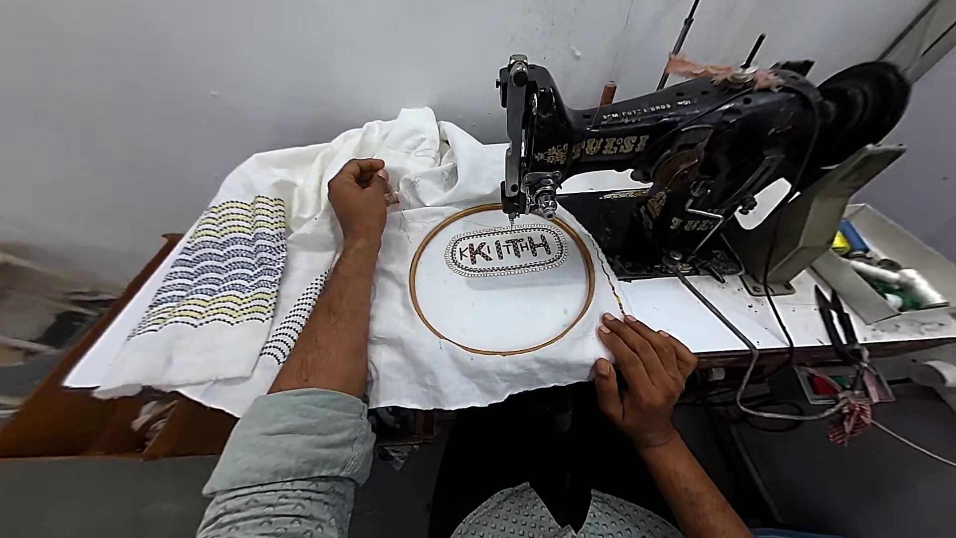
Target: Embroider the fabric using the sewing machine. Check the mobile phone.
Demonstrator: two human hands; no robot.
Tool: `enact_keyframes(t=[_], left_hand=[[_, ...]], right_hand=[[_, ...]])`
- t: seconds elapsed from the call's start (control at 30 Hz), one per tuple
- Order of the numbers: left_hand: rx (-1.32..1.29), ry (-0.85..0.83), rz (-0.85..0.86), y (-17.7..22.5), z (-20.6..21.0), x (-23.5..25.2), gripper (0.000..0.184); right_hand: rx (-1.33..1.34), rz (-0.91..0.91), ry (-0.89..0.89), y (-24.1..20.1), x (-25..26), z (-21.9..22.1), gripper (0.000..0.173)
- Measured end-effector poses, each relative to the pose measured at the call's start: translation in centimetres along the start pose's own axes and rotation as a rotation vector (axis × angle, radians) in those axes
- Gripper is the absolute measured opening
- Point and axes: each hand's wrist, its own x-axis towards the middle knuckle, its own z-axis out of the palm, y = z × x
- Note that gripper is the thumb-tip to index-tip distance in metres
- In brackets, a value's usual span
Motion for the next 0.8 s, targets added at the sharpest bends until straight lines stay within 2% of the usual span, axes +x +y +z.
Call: enact_keyframes(t=[0.27, 0.43, 0.53, 0.67, 0.8], left_hand=[[0.083, -0.130, 0.060, 0.0, 0.6, -0.2, 0.024], [0.146, -0.256, 0.036, -0.4, 0.7, -0.1, 0.024], [0.131, -0.214, 0.061, 0.0, 0.3, 0.3, 0.023], [0.070, -0.117, 0.053, 1.0, -2.2, 1.1, 0.022], [0.210, -0.341, -0.042, 1.6, -4.3, 0.7, 0.022]], right_hand=[[0.000, -0.004, 0.008, 0.0, 0.1, 0.1, 0.047], [0.000, -0.005, 0.011, 0.0, 0.1, 0.2, 0.047], [-0.005, -0.004, -0.003, 0.1, 0.1, 0.2, 0.047], [-0.003, -0.007, -0.004, 0.1, 0.1, 0.1, 0.048], [-0.013, -0.009, -0.008, 0.1, 0.2, 0.1, 0.049]])
